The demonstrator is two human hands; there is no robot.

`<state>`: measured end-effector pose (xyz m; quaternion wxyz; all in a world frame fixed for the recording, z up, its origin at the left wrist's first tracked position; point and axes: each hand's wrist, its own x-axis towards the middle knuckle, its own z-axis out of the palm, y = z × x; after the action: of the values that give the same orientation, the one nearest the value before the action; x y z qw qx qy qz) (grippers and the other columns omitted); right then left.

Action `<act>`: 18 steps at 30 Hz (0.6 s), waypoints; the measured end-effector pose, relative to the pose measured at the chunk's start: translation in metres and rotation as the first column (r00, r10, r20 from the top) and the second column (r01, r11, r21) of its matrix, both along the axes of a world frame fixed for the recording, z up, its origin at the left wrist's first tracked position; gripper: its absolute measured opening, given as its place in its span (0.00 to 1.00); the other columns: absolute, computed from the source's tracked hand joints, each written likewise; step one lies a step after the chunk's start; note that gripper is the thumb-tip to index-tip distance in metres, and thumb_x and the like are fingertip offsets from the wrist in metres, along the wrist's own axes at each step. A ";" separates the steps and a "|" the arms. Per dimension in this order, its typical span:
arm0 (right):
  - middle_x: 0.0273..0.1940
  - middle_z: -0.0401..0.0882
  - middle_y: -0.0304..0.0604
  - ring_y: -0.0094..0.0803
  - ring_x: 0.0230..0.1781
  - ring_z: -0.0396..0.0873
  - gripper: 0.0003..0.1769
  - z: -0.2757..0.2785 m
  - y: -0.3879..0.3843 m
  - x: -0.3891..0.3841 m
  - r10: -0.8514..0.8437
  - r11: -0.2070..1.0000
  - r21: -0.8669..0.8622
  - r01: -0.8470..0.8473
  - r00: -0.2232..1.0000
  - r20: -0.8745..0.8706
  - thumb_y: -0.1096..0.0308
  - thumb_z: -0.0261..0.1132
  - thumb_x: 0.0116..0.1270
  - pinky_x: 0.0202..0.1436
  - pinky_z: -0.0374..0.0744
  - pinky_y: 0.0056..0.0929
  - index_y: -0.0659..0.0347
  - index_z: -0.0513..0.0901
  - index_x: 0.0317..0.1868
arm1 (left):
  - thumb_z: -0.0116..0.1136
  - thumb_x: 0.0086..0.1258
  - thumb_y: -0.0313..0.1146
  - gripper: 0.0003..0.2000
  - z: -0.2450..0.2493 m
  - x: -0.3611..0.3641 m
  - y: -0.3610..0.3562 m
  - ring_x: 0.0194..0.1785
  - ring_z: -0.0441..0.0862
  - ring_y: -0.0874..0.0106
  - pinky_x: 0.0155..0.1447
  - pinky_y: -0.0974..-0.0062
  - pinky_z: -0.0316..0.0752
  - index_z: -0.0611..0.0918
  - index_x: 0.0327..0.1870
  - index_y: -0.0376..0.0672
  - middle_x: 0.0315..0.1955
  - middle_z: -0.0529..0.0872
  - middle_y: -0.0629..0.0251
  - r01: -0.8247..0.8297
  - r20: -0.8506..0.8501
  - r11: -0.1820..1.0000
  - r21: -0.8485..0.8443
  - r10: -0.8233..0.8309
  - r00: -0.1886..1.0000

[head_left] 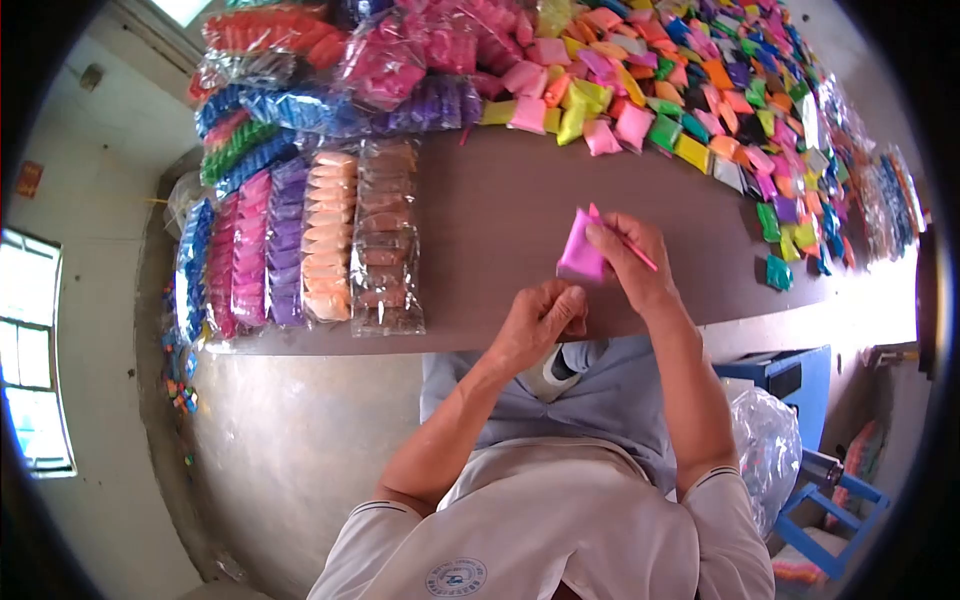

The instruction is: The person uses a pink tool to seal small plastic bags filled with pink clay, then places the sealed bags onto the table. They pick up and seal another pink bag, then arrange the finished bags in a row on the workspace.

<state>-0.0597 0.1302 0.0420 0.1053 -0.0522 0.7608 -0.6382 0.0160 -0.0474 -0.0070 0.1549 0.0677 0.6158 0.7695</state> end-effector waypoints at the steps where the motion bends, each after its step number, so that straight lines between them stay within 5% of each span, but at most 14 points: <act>1: 0.28 0.78 0.33 0.17 0.32 0.73 0.20 -0.005 -0.007 -0.018 0.011 1.000 -0.001 -0.011 1.000 -0.009 0.56 0.70 0.72 0.36 0.76 0.24 0.69 0.86 0.45 | 0.52 0.84 0.45 0.18 -0.004 0.001 -0.001 0.37 0.81 0.79 0.44 0.78 0.80 0.82 0.42 0.37 0.33 0.84 0.69 0.033 -0.017 0.999 0.023 -0.032 0.999; 4: 0.27 0.80 0.40 0.22 0.31 0.78 0.19 -0.032 -0.035 -0.054 0.125 0.981 0.177 -0.081 0.959 -0.256 0.56 0.69 0.72 0.38 0.77 0.30 0.68 0.87 0.44 | 0.53 0.84 0.44 0.20 0.006 0.008 0.004 0.34 0.79 0.80 0.40 0.79 0.77 0.80 0.34 0.36 0.27 0.82 0.69 0.003 -0.055 0.994 -0.111 -0.009 0.998; 8: 0.31 0.83 0.56 0.52 0.34 0.83 0.17 -0.039 -0.102 -0.064 0.224 0.973 0.182 -0.144 0.786 -0.577 0.58 0.69 0.71 0.41 0.80 0.42 0.68 0.85 0.41 | 0.56 0.83 0.40 0.19 0.011 0.009 0.004 0.29 0.74 0.79 0.34 0.74 0.71 0.80 0.32 0.34 0.22 0.79 0.67 -0.009 -0.133 0.968 -0.252 -0.025 0.991; 13: 0.39 0.85 0.54 0.55 0.38 0.84 0.20 -0.050 -0.136 -0.082 0.261 0.947 0.317 -0.051 0.698 -0.667 0.62 0.72 0.67 0.44 0.82 0.47 0.64 0.82 0.55 | 0.58 0.80 0.35 0.14 0.015 0.011 0.007 0.25 0.73 0.67 0.32 0.65 0.71 0.81 0.36 0.32 0.25 0.78 0.56 -0.069 -0.230 0.965 -0.252 0.009 0.973; 16: 0.43 0.86 0.53 0.48 0.40 0.85 0.23 -0.045 -0.130 -0.075 0.151 0.969 0.247 -0.004 0.800 -0.581 0.62 0.74 0.66 0.46 0.82 0.43 0.64 0.82 0.57 | 0.60 0.80 0.36 0.16 0.020 0.010 0.003 0.27 0.68 0.76 0.31 0.69 0.67 0.79 0.32 0.32 0.23 0.76 0.62 -0.055 -0.238 0.958 -0.282 -0.014 0.971; 18: 0.47 0.86 0.51 0.47 0.47 0.85 0.22 -0.040 -0.116 -0.072 0.238 0.949 0.316 0.009 0.636 -0.734 0.64 0.74 0.65 0.53 0.82 0.42 0.64 0.83 0.57 | 0.60 0.79 0.35 0.15 0.020 0.009 0.003 0.26 0.68 0.74 0.30 0.68 0.66 0.80 0.32 0.33 0.23 0.75 0.61 -0.060 -0.257 0.961 -0.271 -0.012 0.966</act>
<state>-0.1316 0.0140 0.0024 -0.1783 -0.3491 0.8137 -0.4293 0.0254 -0.0445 0.0131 0.0726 0.1366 0.7329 0.6625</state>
